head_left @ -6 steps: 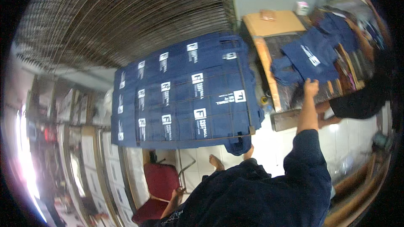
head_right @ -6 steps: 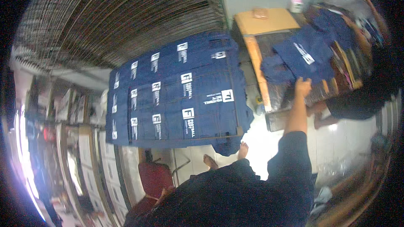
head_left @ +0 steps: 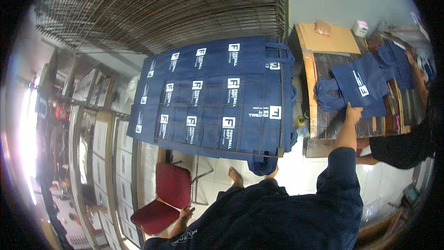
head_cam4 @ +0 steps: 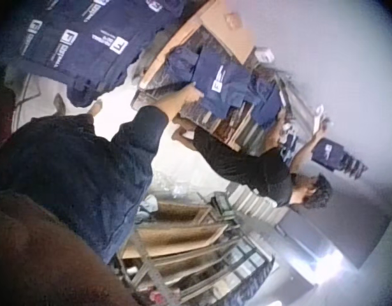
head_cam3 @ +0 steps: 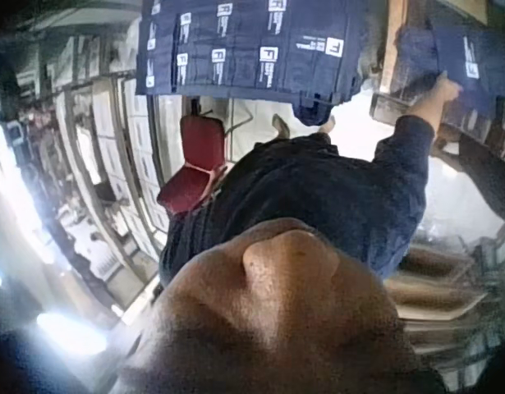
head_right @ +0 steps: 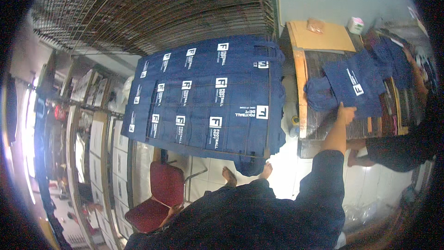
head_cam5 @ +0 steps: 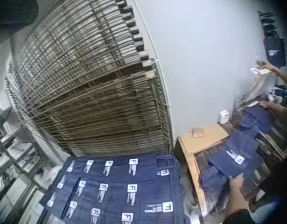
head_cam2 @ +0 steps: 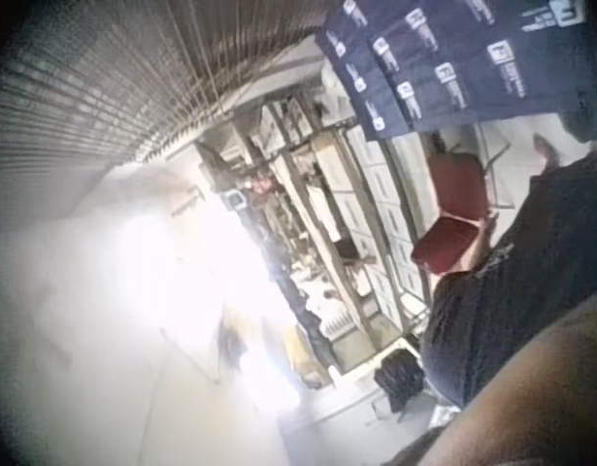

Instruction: The person repeatedly picks up blue tote bags from a table and stacks them into a neat pile. The person aligns each bag before placing it on the stack. A coworker across the table also handles similar bags.

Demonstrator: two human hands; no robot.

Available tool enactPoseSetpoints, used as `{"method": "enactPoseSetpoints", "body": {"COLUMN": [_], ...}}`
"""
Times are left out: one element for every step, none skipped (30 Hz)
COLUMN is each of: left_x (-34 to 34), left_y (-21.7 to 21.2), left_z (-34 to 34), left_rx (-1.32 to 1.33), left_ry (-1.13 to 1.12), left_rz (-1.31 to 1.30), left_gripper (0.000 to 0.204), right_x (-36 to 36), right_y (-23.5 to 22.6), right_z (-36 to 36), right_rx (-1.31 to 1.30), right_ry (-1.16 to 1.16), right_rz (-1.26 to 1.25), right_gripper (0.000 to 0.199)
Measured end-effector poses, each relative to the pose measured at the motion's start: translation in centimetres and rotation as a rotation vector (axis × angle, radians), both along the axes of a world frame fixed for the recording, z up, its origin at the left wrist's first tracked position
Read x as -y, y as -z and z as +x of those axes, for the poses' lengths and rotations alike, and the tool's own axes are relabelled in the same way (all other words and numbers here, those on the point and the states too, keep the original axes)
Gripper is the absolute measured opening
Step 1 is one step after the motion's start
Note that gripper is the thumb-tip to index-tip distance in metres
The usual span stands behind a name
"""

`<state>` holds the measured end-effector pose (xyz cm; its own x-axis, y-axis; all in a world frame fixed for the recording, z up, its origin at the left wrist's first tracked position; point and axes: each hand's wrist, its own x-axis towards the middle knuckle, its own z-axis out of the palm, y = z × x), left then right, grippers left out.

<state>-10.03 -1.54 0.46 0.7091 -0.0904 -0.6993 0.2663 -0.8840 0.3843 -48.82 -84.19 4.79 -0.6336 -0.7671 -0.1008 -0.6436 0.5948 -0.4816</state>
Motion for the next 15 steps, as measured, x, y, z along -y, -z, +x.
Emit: {"method": "enactPoseSetpoints", "body": {"left_x": [1.5,2.8,3.6,-3.1,1.6,0.9,-0.4,-3.0,3.6,5.1,6.6,11.0,12.7,14.0,16.1], "left_y": [-1.9,-3.6,-4.3,-0.6,-1.4,-1.2,-0.3,1.0,-0.6,-1.6,-3.1,-5.7,-6.4,-6.5,-6.5], "left_z": [-1.7,-2.6,-3.4,-2.2,-3.6,-4.5,-4.9,-4.8,-4.8,-5.0,-5.2,-4.5,-3.9,-3.9,-3.3], "left_rx": [-0.013,-0.022,-0.032,-0.132,-0.062,-0.056,-0.042,-0.049,0.020,0.149,0.288,0.230,0.196,0.332,0.351], "left_ry": [-0.011,-0.012,-0.009,-0.244,0.050,0.014,-0.026,-0.167,0.048,0.070,0.160,0.072,0.038,0.140,0.163], "left_rz": [0.036,0.072,0.110,-0.146,0.097,0.016,-0.061,-0.154,0.082,-0.022,0.015,-0.139,-0.188,-0.315,-0.422], "left_gripper": [0.053,0.053,0.054,0.058,0.061,0.060,0.059,0.059,0.059,0.059,0.055,0.050,0.045,0.044,0.042], "right_x": [0.0,0.7,2.2,3.5,5.0,5.9,6.6,7.2,8.6,8.6,8.1,9.2,9.9,8.2,6.0], "right_y": [-0.8,0.4,2.5,5.5,6.0,7.2,8.2,8.8,7.7,5.4,3.3,2.1,0.1,-4.3,-9.6], "right_z": [0.5,0.0,-1.3,-2.4,-4.0,-4.7,-4.9,-4.8,-5.8,-5.0,-3.6,-5.0,-4.1,-1.1,1.3], "right_rx": [-0.018,0.010,0.038,0.086,0.184,0.303,0.427,0.661,0.883,0.992,0.962,1.000,0.924,0.972,0.973], "right_ry": [0.021,0.087,0.156,0.228,0.278,0.316,0.352,0.370,0.387,0.350,0.311,0.145,0.041,-0.026,-0.190], "right_rz": [0.012,-0.024,-0.058,-0.054,-0.119,-0.133,-0.139,-0.213,-0.354,-0.356,-0.478,-0.571,-0.594,-0.642,-0.616], "right_gripper": [0.075,0.072,0.068,0.065,0.056,0.048,0.040,0.031,0.024,0.025,0.027,0.029,0.039,0.052,0.055]}}
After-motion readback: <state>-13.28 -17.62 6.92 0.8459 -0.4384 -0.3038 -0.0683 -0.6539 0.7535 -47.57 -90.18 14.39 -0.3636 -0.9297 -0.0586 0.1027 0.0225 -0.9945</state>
